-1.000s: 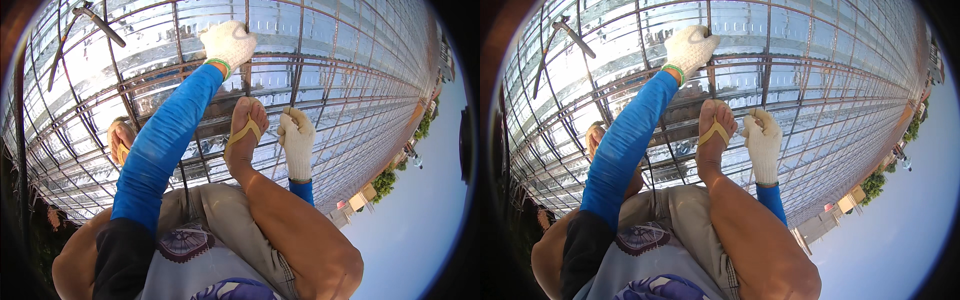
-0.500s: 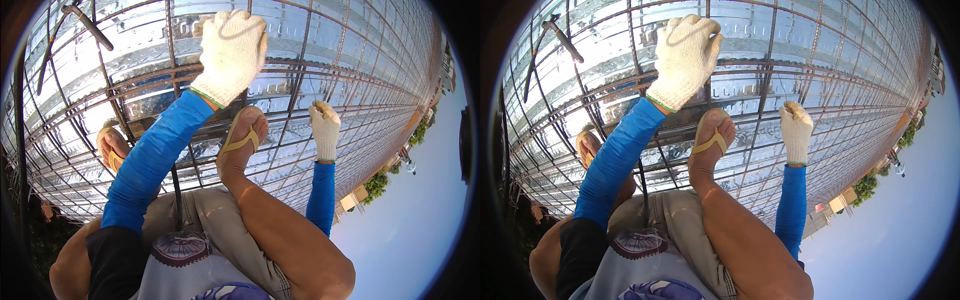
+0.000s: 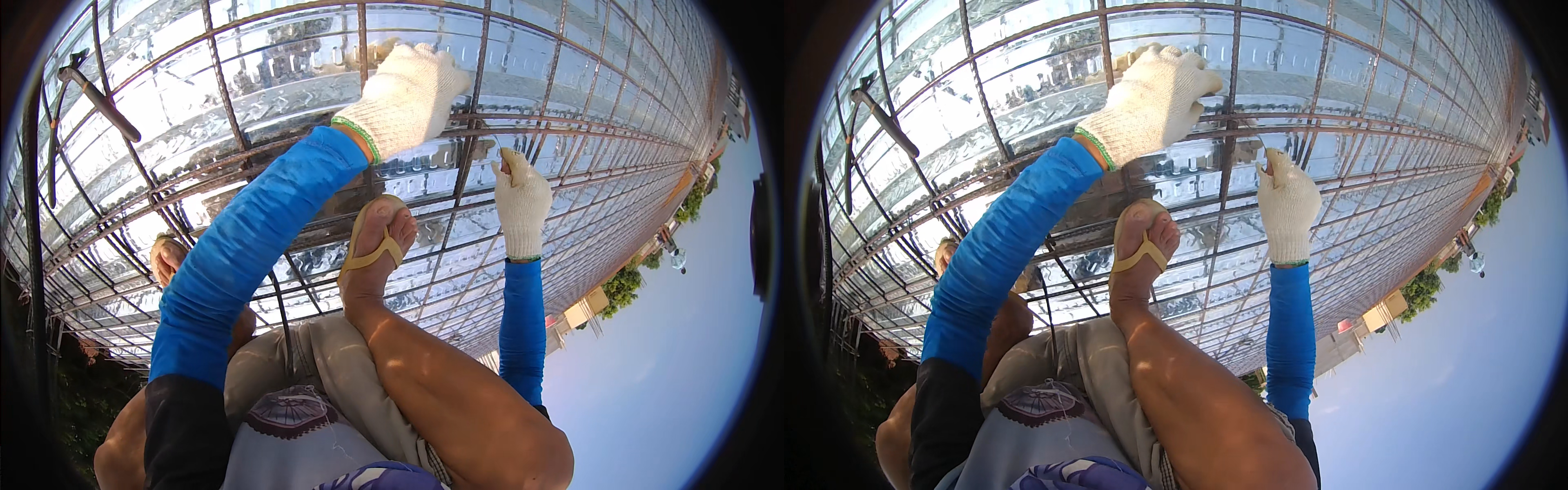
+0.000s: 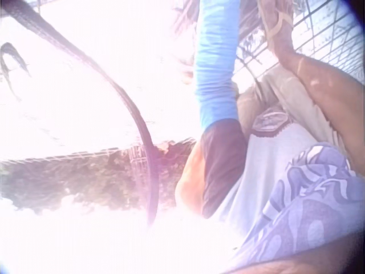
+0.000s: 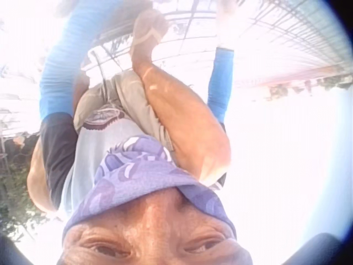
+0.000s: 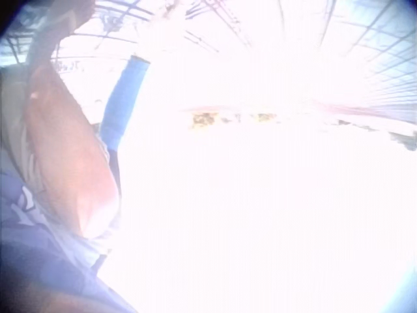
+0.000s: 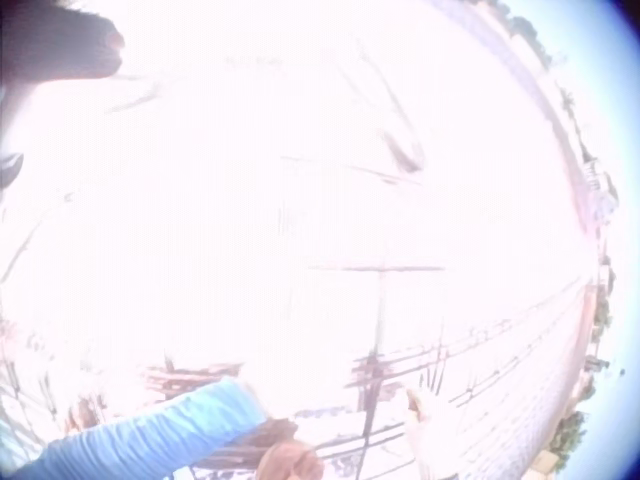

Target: The person secures metal scaffolding poles using wire ties and pliers. They wrap wire around intersecting poles, twist it to tighten, and cut the excess with pliers. The work is performed on an elevated metal grid structure.

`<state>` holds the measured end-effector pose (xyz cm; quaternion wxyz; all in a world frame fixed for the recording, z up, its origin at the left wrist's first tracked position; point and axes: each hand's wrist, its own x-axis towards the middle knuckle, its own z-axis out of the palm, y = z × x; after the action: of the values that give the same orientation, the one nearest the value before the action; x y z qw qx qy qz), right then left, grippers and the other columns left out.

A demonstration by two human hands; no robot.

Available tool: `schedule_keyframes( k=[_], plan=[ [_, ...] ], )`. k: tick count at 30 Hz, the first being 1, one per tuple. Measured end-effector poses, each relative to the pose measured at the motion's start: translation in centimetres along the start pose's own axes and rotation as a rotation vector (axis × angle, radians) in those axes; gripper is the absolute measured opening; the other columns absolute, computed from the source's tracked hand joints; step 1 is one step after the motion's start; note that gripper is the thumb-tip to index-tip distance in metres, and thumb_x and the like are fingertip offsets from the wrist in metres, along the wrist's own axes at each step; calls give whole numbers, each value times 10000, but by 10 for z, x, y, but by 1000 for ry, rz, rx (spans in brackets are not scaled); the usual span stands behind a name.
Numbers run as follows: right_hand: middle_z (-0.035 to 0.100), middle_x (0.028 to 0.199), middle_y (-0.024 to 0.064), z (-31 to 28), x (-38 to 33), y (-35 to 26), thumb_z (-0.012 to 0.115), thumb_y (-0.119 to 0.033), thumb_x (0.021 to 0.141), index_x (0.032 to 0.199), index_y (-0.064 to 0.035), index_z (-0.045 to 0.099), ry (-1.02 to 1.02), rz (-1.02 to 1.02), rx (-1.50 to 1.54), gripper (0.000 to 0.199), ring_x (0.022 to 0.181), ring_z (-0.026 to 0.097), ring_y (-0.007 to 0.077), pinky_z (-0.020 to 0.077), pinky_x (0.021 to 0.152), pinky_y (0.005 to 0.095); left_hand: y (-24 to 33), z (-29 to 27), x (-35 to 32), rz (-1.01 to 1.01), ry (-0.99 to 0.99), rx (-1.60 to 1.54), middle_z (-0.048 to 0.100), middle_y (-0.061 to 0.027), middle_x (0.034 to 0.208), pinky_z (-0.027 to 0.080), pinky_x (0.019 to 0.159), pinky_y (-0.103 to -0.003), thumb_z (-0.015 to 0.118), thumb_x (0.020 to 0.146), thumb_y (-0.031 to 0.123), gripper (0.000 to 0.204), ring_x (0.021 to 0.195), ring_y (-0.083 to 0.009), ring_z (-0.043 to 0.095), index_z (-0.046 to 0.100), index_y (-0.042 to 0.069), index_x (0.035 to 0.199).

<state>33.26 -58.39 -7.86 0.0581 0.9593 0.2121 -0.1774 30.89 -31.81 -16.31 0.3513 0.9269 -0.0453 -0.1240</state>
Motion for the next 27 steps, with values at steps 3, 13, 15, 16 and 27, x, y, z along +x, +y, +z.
schedule_keyframes(
  k=[3, 13, 15, 16, 27],
  plan=[
    [774, 845, 85, 2, 11, -5, 823, -175, 904, 1092, -136, 770, 143, -128, 17, 199, 757, 765, 312, 588, 650, 406, -1, 7, -2, -32, 151, -51, 727, -125, 1219, 532, 1049, -556, 708, 916, 199, 395, 1176, -370, 694, 772, 209, 1306],
    [765, 862, 114, 25, 6, -19, 797, -138, 912, 1099, -134, 772, 144, -36, 280, 189, 772, 755, 335, 584, 677, 416, -14, 15, 14, -213, 29, -481, 746, -207, 1279, 560, 1082, -500, 678, 899, 212, 341, 1248, -404, 697, 851, 217, 1193],
    [762, 868, 119, 25, 14, -26, 798, -142, 929, 1156, -101, 797, 117, -60, 182, 230, 757, 752, 298, 567, 687, 362, -11, 13, 10, -177, 62, -385, 747, -124, 1254, 536, 1093, -493, 666, 928, 269, 315, 1237, -361, 702, 847, 257, 1186],
    [762, 873, 121, 24, 17, -30, 795, -141, 929, 1156, -103, 797, 115, -41, 193, 230, 758, 749, 306, 567, 688, 365, -10, 12, 10, -158, 79, -334, 748, -82, 1242, 524, 1099, -490, 660, 943, 298, 303, 1231, -340, 705, 845, 277, 1182],
    [704, 728, 55, 22, 9, -15, 802, -192, 900, 1105, -44, 805, -16, 304, 667, 253, 598, 645, 182, 497, 567, 339, -8, 26, 17, -167, 173, -257, 751, -137, 1329, 460, 1183, -573, 672, 941, 380, 441, 1317, -374, 675, 784, 255, 1349]
  ],
)
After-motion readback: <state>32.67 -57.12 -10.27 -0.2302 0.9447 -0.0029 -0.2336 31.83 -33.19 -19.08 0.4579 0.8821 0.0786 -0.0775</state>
